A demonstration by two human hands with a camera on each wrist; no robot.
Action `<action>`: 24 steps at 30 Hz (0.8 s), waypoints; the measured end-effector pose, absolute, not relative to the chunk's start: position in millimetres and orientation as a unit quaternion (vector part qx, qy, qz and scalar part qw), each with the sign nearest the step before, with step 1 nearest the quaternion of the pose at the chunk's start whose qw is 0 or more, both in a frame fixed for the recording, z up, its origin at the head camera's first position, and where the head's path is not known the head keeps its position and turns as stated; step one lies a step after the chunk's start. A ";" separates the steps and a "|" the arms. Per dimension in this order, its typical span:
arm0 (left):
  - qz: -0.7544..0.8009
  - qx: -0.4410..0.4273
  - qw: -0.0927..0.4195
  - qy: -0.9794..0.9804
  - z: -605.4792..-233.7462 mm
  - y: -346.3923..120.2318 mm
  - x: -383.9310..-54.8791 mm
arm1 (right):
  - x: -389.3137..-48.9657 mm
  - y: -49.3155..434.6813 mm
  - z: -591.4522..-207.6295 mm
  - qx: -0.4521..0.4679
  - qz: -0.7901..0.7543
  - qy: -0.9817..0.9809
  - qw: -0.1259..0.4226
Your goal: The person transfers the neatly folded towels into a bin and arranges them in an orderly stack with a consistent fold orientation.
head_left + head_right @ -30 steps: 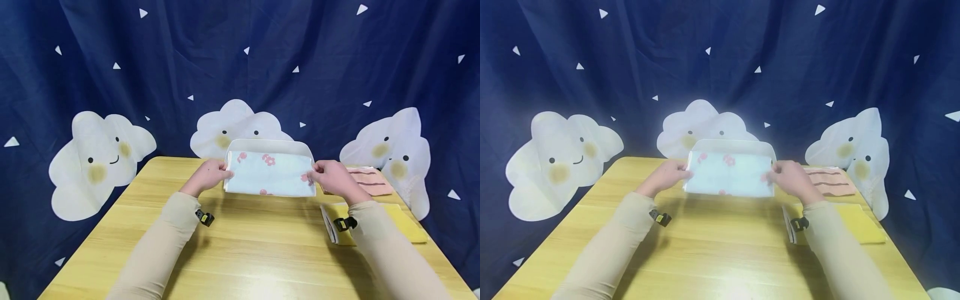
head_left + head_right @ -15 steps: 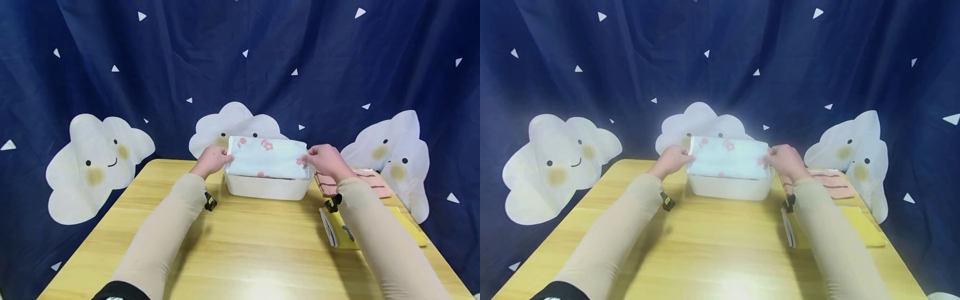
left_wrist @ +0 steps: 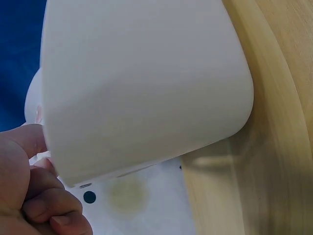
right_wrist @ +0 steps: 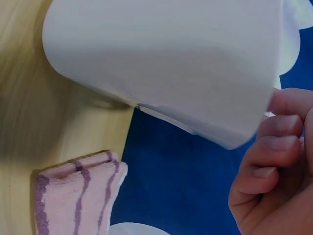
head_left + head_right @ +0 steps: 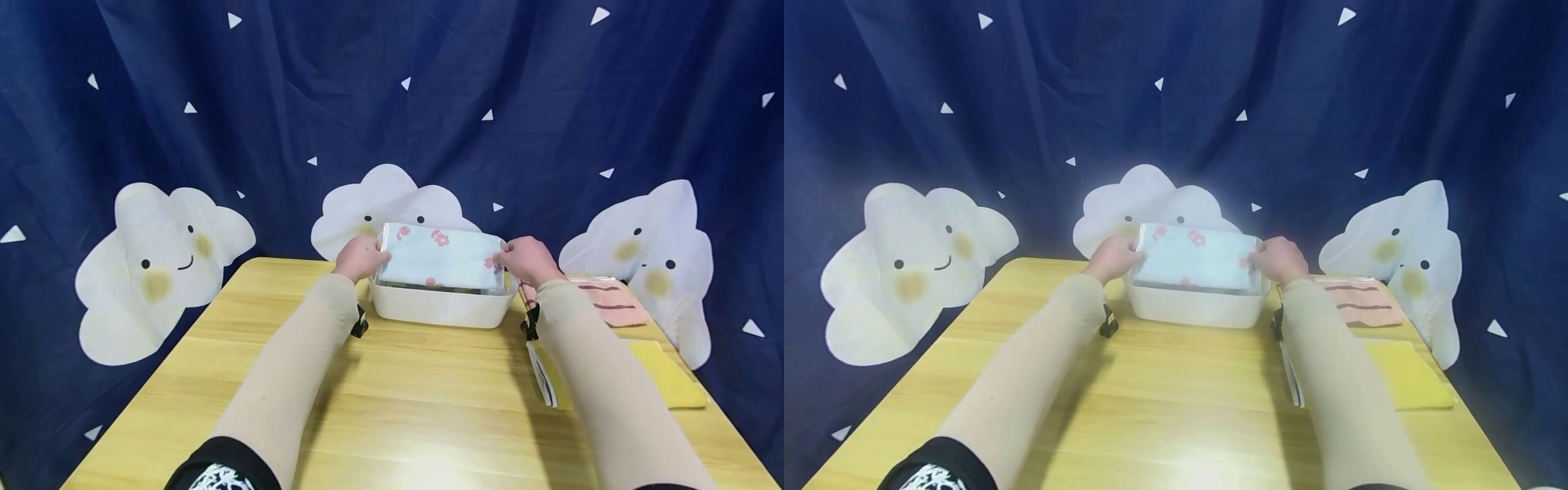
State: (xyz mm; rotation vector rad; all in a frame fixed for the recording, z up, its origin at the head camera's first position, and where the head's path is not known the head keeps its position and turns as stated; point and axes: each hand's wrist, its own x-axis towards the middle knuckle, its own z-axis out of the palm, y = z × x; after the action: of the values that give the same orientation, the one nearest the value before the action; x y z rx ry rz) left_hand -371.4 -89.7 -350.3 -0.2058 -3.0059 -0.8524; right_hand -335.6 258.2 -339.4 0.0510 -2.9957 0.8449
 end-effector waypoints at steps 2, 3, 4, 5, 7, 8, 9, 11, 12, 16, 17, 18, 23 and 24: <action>-0.257 -0.067 0.008 -0.964 -354.6 -87.8 -373.0 | -336.5 258.3 -343.8 0.014 0.264 -0.964 0.013; -0.250 -0.066 0.010 -0.966 -356.9 -87.0 -373.5 | -336.8 257.7 -345.7 0.014 0.262 -0.965 0.013; -0.243 -0.064 0.010 -0.968 -359.2 -86.6 -374.0 | -337.0 256.9 -347.5 0.014 0.258 -0.966 0.012; -0.234 -0.062 0.013 -0.970 -361.5 -86.3 -374.4 | -337.2 255.7 -349.2 0.014 0.253 -0.967 0.015; -0.222 -0.056 0.019 -0.973 -364.7 -85.4 -374.6 | -337.2 253.2 -351.4 0.015 0.243 -0.970 0.021; -0.217 -0.052 0.023 -0.975 -365.9 -84.9 -374.7 | -337.5 252.2 -352.1 0.015 0.239 -0.971 0.025; -0.213 -0.050 0.026 -0.975 -366.6 -84.1 -374.7 | -337.6 251.2 -352.5 0.013 0.236 -0.971 0.027; -0.206 -0.046 0.029 -0.977 -366.8 -82.3 -374.6 | -337.4 250.1 -352.4 0.006 0.227 -0.973 0.030; -0.204 -0.045 0.029 -0.978 -366.5 -81.1 -374.4 | -337.6 250.2 -352.5 0.003 0.224 -0.974 0.027; -0.175 -0.049 0.016 -0.983 -364.2 -76.7 -374.6 | -338.2 251.3 -351.3 0.001 0.199 -0.980 0.008; -0.165 -0.051 0.012 -0.985 -363.4 -76.0 -374.6 | -338.5 251.5 -351.0 0.003 0.189 -0.982 0.003; -0.157 -0.054 0.010 -0.986 -363.1 -75.4 -375.2 | -338.9 251.3 -350.8 0.005 0.178 -0.984 0.001; -0.139 -0.063 0.001 -0.988 -363.0 -76.0 -376.8 | -339.8 249.5 -350.2 0.017 0.143 -0.990 -0.002; -0.142 -0.064 0.000 -0.988 -363.4 -76.5 -377.1 | -339.9 249.3 -350.5 0.018 0.142 -0.990 -0.001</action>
State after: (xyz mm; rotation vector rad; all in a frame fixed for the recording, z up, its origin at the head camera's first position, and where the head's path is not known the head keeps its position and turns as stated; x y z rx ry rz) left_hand -377.1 -76.5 -363.4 -0.2015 -3.1030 -0.4445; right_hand -339.9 249.3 -350.5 0.0580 -3.1105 0.4462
